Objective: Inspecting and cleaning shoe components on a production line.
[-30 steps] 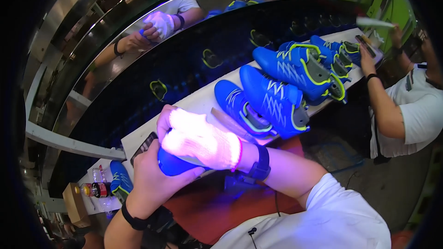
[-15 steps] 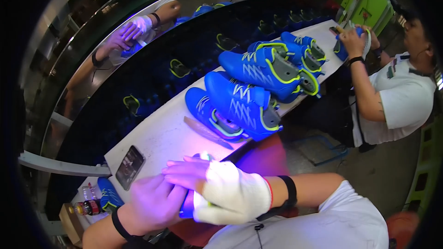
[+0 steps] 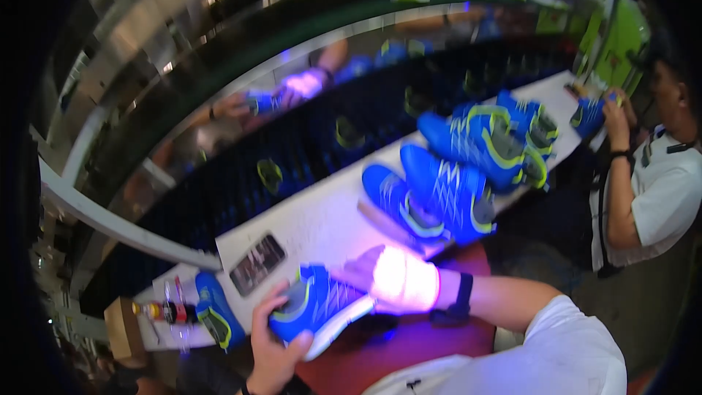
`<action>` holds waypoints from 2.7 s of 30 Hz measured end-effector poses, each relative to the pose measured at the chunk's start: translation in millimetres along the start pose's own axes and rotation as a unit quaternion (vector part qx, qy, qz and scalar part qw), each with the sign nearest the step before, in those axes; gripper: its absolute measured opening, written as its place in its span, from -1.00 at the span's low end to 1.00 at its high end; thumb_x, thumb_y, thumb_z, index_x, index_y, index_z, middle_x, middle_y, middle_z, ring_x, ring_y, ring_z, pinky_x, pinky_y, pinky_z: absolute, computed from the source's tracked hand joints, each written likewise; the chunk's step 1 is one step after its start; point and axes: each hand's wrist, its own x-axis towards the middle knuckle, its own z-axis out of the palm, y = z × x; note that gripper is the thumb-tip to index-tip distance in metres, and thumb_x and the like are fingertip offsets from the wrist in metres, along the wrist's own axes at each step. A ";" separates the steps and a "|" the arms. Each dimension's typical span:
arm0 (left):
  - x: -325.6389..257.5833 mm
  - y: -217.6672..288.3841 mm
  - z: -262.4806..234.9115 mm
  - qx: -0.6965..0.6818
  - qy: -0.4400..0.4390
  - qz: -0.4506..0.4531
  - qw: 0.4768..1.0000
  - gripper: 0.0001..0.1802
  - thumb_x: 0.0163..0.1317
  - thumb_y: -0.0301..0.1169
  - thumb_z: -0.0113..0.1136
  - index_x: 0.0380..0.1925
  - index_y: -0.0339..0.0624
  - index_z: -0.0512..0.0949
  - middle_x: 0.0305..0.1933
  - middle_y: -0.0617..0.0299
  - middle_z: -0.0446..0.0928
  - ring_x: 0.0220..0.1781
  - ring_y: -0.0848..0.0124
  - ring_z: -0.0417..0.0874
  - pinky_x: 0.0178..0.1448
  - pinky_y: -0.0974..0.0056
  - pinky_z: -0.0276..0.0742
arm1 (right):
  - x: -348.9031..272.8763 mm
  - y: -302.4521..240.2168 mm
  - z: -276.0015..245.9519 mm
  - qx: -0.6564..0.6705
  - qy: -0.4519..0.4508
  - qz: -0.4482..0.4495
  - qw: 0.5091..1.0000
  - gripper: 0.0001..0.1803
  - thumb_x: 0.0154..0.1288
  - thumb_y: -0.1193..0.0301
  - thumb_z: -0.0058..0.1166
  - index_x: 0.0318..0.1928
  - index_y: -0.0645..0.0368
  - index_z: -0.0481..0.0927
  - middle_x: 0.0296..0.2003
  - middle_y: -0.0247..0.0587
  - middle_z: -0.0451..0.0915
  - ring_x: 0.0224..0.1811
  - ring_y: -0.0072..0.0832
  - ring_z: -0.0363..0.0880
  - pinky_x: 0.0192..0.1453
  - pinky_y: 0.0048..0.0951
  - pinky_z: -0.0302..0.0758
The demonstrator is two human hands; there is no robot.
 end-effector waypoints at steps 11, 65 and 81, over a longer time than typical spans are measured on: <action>-15.2 15.3 2.0 -0.158 0.060 0.025 0.985 0.00 0.44 -0.57 0.31 0.69 -0.14 -0.11 0.47 -0.17 0.39 0.20 0.04 0.72 0.13 0.08 0.81 | 250.6 29.3 -360.4 -0.519 0.425 0.094 0.736 -0.38 0.41 0.23 0.28 0.44 0.04 0.54 -0.01 0.10 0.68 0.01 0.00 0.74 0.06 0.01 0.71; 83.3 -47.4 -2.9 0.341 0.027 0.095 0.935 -0.52 0.35 -0.39 0.42 0.21 -0.34 0.60 0.21 -0.16 0.68 0.29 -0.11 0.67 0.46 -0.06 0.52 | 46.7 -40.7 -166.4 -0.095 0.219 -0.102 0.966 -0.63 0.40 0.36 0.41 0.11 0.20 0.63 -0.27 -0.07 0.77 -0.29 -0.16 0.81 -0.28 -0.20 0.66; 85.7 -21.4 69.6 0.059 0.013 0.219 0.974 -0.53 0.32 -0.41 0.46 0.17 -0.21 0.50 0.25 -0.24 0.63 0.33 -0.23 0.64 0.49 -0.20 0.49 | -66.1 -19.2 -9.3 0.488 0.391 0.270 0.732 -0.48 0.35 0.15 0.55 -0.02 0.14 0.47 -0.01 0.10 0.77 0.11 -0.09 0.81 0.43 0.00 0.61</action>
